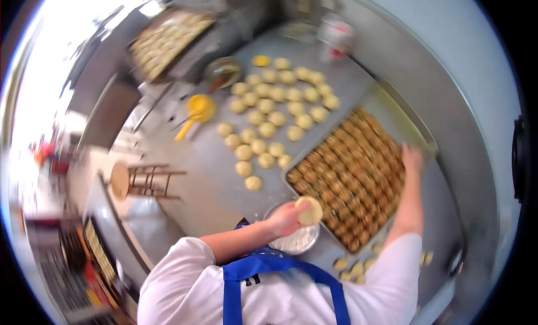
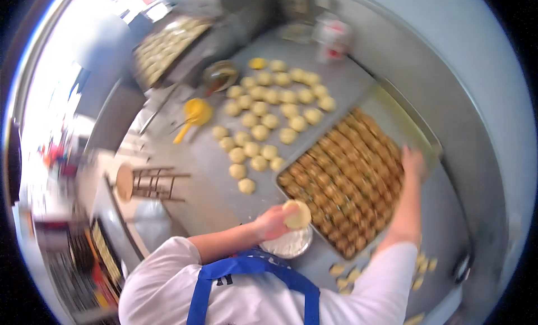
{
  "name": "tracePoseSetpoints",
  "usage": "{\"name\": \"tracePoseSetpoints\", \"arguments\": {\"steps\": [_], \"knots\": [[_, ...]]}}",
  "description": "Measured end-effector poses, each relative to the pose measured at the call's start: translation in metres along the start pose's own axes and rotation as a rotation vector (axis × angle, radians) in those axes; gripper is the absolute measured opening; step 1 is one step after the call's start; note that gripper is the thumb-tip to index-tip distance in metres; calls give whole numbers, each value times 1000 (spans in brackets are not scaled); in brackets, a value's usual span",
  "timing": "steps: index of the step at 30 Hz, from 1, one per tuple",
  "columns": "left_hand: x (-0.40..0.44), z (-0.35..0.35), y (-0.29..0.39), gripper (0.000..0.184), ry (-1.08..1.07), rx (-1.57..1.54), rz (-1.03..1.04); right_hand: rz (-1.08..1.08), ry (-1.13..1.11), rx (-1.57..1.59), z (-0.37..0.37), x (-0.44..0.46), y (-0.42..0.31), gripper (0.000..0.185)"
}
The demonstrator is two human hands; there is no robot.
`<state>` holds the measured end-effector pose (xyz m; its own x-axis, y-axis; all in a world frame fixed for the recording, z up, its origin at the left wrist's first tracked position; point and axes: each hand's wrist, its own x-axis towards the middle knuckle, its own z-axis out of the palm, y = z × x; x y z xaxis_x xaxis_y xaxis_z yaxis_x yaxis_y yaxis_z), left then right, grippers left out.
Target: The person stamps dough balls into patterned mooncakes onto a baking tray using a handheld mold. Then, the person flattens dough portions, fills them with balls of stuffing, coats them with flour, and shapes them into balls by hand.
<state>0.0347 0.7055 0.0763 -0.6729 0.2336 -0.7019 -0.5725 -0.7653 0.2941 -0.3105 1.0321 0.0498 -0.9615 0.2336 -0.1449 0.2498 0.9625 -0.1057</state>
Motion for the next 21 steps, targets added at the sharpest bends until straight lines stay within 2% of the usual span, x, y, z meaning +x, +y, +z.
{"name": "tracePoseSetpoints", "arguments": {"steps": [1, 3, 6, 8, 9, 11, 12, 13, 14, 15, 16, 17, 18, 19, 20, 21], "knots": [[-2, -4, 1, 42, 58, -35, 28, -26, -20, -108, 16, 20, 6, 59], [-9, -16, 2, 40, 109, 28, 92, -89, 17, -131, 12, 20, -4, 53], [-31, -23, 12, 39, 102, 191, 98, -153, 101, -175, 25, 37, 5, 47], [-32, -38, 9, 43, 9, 324, 197, -121, 182, 107, 16, 26, -6, 46], [-36, -43, 15, 43, 28, 313, 223, -152, 178, 119, 17, 13, -24, 46], [-45, -45, 19, 49, -139, 147, 345, -339, 293, 485, 12, -38, -43, 42], [-50, -45, 24, 49, -140, 148, 349, -453, 183, 564, -1, -92, -63, 40], [-55, -45, 31, 51, -107, 172, 282, -654, 108, 760, 4, -134, -74, 37], [-57, -44, 32, 54, -76, 192, 211, -768, 125, 836, -4, -198, -98, 35], [-52, -47, 28, 54, -105, 157, 185, -795, -50, 791, -17, -253, -112, 36], [-55, -47, 27, 54, -112, 159, 182, -891, -16, 613, -16, -294, -122, 41], [-60, -46, 25, 51, -196, 119, 130, -1152, 26, 430, -19, -328, -129, 45], [-64, -45, 22, 49, -279, 77, 78, -1163, -213, 291, -35, -359, -141, 51], [-63, -47, 17, 42, -343, 142, 141, -1232, -99, 391, -27, -377, -146, 62], [-67, -50, 15, 42, -345, 144, 144, -1234, -95, 390, -20, -392, -147, 62], [-82, -47, 20, 39, -412, 151, 127, -1099, -210, 716, -15, -404, -147, 68]]}}
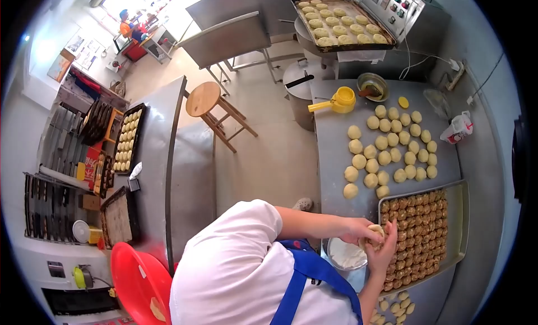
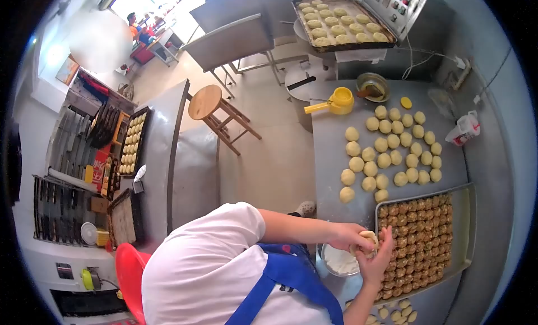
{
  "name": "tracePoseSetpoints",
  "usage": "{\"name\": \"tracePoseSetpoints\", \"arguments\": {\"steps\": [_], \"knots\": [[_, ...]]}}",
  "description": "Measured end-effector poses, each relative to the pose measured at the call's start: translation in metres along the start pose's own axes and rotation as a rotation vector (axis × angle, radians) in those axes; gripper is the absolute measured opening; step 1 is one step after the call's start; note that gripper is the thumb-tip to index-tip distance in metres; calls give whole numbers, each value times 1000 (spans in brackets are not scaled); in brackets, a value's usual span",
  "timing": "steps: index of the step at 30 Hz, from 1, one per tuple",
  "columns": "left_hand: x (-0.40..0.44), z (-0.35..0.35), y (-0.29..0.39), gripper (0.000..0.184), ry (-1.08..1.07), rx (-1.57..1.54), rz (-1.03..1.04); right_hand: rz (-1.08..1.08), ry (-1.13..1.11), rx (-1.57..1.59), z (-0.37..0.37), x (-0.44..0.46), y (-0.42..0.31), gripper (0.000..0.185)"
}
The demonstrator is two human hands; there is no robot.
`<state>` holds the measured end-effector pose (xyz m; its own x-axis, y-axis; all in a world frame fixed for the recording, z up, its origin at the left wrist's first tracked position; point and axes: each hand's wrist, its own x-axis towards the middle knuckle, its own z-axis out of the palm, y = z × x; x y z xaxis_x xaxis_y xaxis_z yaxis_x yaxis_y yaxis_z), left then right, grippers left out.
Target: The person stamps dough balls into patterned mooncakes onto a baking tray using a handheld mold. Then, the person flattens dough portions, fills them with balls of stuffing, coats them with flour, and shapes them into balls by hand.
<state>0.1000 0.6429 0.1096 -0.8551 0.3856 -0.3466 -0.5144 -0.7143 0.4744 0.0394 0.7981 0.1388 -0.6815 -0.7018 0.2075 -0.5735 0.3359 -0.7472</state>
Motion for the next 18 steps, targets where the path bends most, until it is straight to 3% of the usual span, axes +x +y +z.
{"name": "tracePoseSetpoints", "arguments": {"steps": [1, 2, 3, 6, 9, 10, 11, 13, 15, 17, 18], "knots": [[-11, 7, 8, 37, -66, 1, -11, 98, 109, 314, 7, -6, -5, 73], [-19, 13, 15, 37, -80, 11, -67, 100, -92, 372, 2, -9, 8, 76], [-21, 12, 9, 37, -77, 12, -63, 96, -95, 373, 7, -12, 4, 76], [-22, 22, 5, 35, 158, -119, 42, 118, 288, 349, 39, -18, 2, 72], [-28, 18, 1, 35, 24, -117, 169, 45, 422, 430, 50, -20, -38, 66], [-33, 19, -1, 35, 21, -119, 172, 66, 225, 544, 36, -27, -25, 68], [-41, 19, -2, 36, 4, -99, 118, 65, 220, 539, 28, -25, -14, 68], [-48, 24, -9, 36, -14, -81, 58, -91, -46, 301, 19, -24, -8, 72], [-42, 33, -12, 36, 40, -223, 173, -107, 57, 330, 36, -21, -11, 72], [-36, 35, -13, 37, 41, -340, 262, 133, 555, 445, 57, -20, -27, 67], [-38, 35, -13, 37, 70, -248, 283, -9, 534, 411, 57, -21, -38, 63]]}}
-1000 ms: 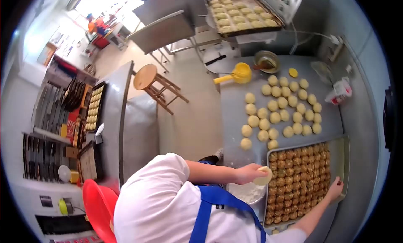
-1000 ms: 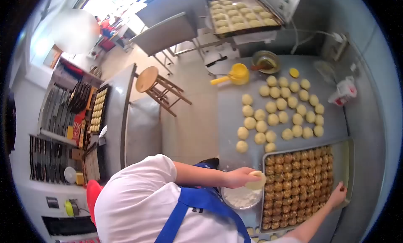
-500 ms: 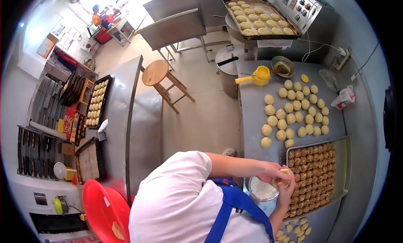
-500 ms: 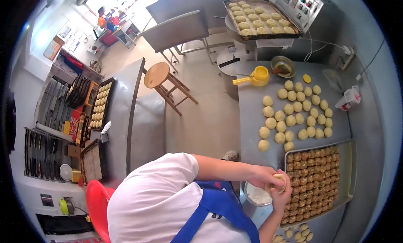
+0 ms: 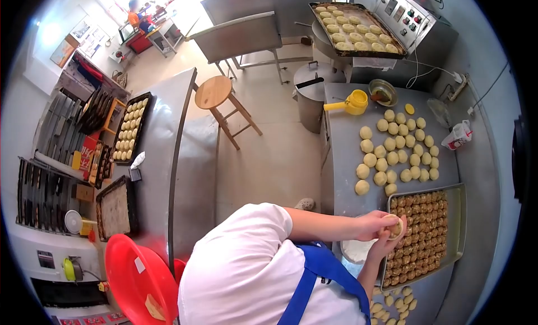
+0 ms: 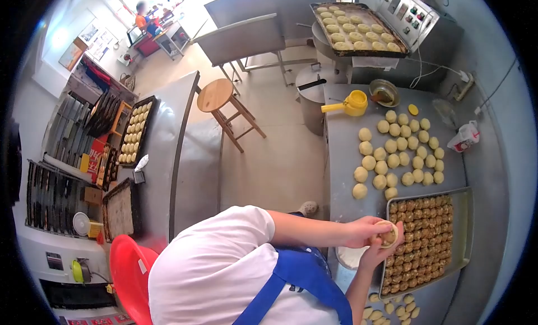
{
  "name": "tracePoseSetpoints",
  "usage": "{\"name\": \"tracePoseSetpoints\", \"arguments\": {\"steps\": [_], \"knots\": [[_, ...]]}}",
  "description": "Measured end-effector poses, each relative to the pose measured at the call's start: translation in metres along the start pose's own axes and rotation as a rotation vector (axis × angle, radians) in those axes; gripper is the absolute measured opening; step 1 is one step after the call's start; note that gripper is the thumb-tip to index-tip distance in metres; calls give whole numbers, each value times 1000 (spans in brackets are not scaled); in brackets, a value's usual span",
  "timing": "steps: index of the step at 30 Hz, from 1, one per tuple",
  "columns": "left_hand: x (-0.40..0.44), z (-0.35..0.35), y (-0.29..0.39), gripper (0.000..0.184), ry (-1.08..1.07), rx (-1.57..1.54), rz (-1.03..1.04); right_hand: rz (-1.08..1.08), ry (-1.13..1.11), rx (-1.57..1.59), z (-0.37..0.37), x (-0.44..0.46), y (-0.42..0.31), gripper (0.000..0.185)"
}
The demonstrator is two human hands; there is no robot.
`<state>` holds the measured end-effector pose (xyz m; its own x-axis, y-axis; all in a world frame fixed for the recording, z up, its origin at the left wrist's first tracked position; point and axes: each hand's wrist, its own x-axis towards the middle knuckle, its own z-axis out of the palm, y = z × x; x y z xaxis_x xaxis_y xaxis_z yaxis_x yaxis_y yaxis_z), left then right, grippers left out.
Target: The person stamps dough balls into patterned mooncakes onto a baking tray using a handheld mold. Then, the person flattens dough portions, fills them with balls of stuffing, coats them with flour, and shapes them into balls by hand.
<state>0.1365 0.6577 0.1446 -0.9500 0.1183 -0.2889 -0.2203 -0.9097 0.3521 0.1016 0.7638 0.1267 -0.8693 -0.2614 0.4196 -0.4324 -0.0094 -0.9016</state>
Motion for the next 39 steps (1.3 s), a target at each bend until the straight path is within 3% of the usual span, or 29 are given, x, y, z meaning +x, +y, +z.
{"name": "tracePoseSetpoints", "arguments": {"steps": [1, 4, 5, 7, 8, 9, 11, 12, 13, 15, 17, 19, 20, 21, 22, 23, 25, 27, 28, 29, 31, 32, 33, 35, 36, 37, 39], "knots": [[0, -1, 2, 37, 12, 95, 28, -2, -2, -1, -7, 5, -6, 63], [-4, -8, -2, 34, -10, 155, -72, 24, -435, -128, -37, 18, -11, 45], [-7, -6, -6, 33, 2, 236, -102, 35, -430, -132, -40, 15, -1, 45], [-6, 8, -4, 34, 27, 275, -107, -71, -160, -100, -30, 16, 7, 42], [-6, 14, -2, 35, -113, 156, -29, 147, 59, 0, -22, 9, 8, 42], [-7, 17, -3, 36, -249, 30, 49, 149, 63, -6, -10, 7, -6, 42], [-4, 5, -2, 39, -187, 111, 65, 69, 65, 158, 5, 10, -31, 43], [-5, -3, 6, 39, -211, 138, 7, 241, -127, 224, -16, 11, -20, 48], [-7, -5, 12, 39, -237, 165, -52, 241, -125, 223, -25, 17, -12, 48], [-11, 4, 8, 40, -257, 217, -138, 15, -373, -240, -36, 23, -1, 49], [-10, 20, -1, 41, -174, 249, 15, -90, -327, -266, -32, 22, 3, 50], [-13, 31, 3, 41, -197, 131, 20, 128, 143, -253, -11, 17, -8, 48], [-10, 29, 1, 40, -216, 239, 112, 256, 271, 135, 8, 21, -39, 47], [-6, 26, 1, 40, -236, 350, 207, 254, 268, 137, 4, 24, -43, 47], [-4, 18, 6, 38, -291, 280, 212, 290, 109, 165, -2, 26, -45, 46], [-2, 8, 13, 36, -297, 269, 122, 329, -48, 190, -8, 26, -44, 46], [-18, 13, 16, 35, -272, 283, -18, 447, -63, 145, -24, 33, -15, 43], [-8, 13, 1, 35, -246, 295, 53, -134, -324, -187, -27, 34, -6, 42], [-3, 12, -3, 36, -226, 310, 134, -4, -207, -160, -23, 30, -6, 42], [-8, 21, 3, 36, -226, 311, 136, -6, -207, -158, -13, 28, -13, 42], [-22, 41, 15, 40, -216, 280, 182, 279, 259, 231, 13, 23, -29, 44], [-31, 41, 25, 43, -56, 750, 243, 217, 207, 220, 21, 24, -41, 46], [-28, 34, 25, 43, -56, 750, 244, 216, 206, 221, 14, 25, -40, 46], [-25, 17, 25, 44, -152, 522, 139, 291, -84, 282, -8, 26, -30, 44], [-30, 20, 22, 44, -170, 553, 92, 132, -173, -98, -9, 28, -24, 43], [-31, 22, 14, 44, -63, 760, 220, 138, -172, -97, -11, 27, -19, 43], [-28, 25, 15, 46, -29, 876, 233, -130, -171, -229, -10, 25, -15, 41]]}}
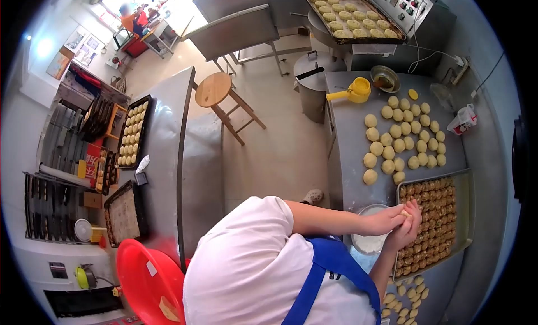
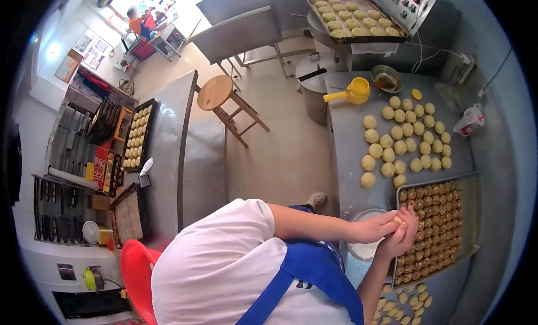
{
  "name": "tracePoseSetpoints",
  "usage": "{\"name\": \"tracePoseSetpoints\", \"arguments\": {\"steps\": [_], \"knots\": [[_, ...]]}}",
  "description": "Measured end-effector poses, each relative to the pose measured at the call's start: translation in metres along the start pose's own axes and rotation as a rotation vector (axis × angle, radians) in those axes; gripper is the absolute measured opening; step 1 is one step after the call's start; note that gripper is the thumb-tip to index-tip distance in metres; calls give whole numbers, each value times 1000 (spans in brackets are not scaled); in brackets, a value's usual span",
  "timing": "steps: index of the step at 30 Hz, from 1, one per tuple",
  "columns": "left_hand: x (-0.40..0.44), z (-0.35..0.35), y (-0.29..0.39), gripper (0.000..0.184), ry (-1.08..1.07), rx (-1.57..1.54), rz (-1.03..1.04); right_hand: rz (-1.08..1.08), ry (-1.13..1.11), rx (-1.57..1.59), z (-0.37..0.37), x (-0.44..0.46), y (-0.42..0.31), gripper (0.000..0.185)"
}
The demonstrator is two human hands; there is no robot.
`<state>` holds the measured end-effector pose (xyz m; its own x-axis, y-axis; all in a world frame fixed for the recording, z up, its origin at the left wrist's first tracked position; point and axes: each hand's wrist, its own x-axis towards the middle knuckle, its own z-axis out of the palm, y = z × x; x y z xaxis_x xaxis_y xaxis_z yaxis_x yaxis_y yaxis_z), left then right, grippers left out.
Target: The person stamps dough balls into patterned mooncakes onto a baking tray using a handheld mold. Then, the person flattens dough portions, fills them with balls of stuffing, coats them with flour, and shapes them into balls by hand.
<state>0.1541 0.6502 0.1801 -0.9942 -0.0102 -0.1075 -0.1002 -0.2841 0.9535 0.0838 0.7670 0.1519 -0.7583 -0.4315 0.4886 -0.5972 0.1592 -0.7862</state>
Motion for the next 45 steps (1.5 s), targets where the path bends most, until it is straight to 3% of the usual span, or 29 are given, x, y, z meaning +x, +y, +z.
{"name": "tracePoseSetpoints", "arguments": {"steps": [1, 3, 4, 6, 7, 8, 9, 10, 12, 13, 15, 18, 19, 20, 22, 23, 24, 26, 27, 28, 29, 32, 34, 36, 38, 40, 42, 44, 45], "knots": [[0, 4, 4, 46, -1, 3, -2, 182, 141, 226, 8, -2, -4, 42], [0, 16, 11, 48, 48, -612, -46, 273, 284, 260, 21, 1, -28, 43], [2, 13, 4, 48, 47, -611, -44, 359, 428, 296, 24, 4, -37, 43], [5, 0, -5, 52, 103, -49, 84, 273, 331, 455, 20, 5, -31, 46], [0, -5, 2, 49, 28, -356, 0, 357, 192, 530, 9, 7, -25, 45], [0, -4, -3, 49, 24, -356, -4, 441, 53, 602, 3, 7, -21, 45], [-3, -1, -5, 48, 61, -167, 24, 306, 62, 244, 11, 6, -18, 40], [-5, 0, -5, 46, 99, 23, 53, 87, -40, 140, 13, 6, -17, 35], [-6, 1, 6, 43, 70, 9, 67, -33, 14, -90, 12, 7, -25, 34], [-6, 3, 15, 44, 16, -187, 2, -35, 16, -89, 14, 6, -19, 34], [-7, 5, 17, 45, -37, -387, -63, 229, 234, 489, 15, 4, -7, 37], [-6, 3, 12, 51, 109, -47, 152, 223, 425, 580, 40, 15, -46, 42], [-3, -6, 12, 53, 102, -120, 132, 92, 152, 312, 26, 20, -54, 45], [-2, -11, 12, 55, 94, -192, 109, 93, 153, 312, 20, 19, -48, 45], [-2, -13, 7, 54, 57, -91, 138, 339, 10, 214, 10, 18, -36, 42], [-3, -13, 4, 52, 20, 9, 168, -101, -17, 65, 14, 17, -32, 37], [-4, -13, 1, 51, -15, 110, 198, -201, 28, 4, 18, 18, -38, 34], [-2, -7, -1, 53, -16, 93, 207, -169, 25, 14, 12, 11, -17, 34], [-10, 2, 16, 54, 11, -253, 104, -169, 23, 15, 17, 9, -20, 34], [-15, 7, 25, 56, 40, -599, -1, -53, 205, 8, 23, 6, -25, 36], [-11, 1, 14, 58, 23, -198, 165, 62, 387, 1, 28, 5, -31, 39], [-7, -13, 14, 62, -13, -152, 201, -82, 130, 150, 18, 20, -63, 44], [-13, -15, 21, 54, -51, -266, 165, 54, 73, 274, 6, 22, -51, 44], [-18, -8, 19, 46, -42, -43, 136, -289, -15, 1, 3, 22, -41, 40], [-12, -15, 19, 43, -75, -14, 94, -321, 5, -58, 2, 22, -43, 36], [1, -23, 8, 56, -176, -684, -191, -248, 98, 75, 4, 14, -39, 33], [-2, -30, 17, 65, -190, -793, -151, -115, 105, 19, 26, 5, -39, 55], [-5, -34, 43, 63, 29, -988, -401, -276, -186, -265, 19, 16, -71, 66], [-1, -35, 34, 53, 171, -975, -460, -277, -188, -261, 17, 16, -65, 66]]}}
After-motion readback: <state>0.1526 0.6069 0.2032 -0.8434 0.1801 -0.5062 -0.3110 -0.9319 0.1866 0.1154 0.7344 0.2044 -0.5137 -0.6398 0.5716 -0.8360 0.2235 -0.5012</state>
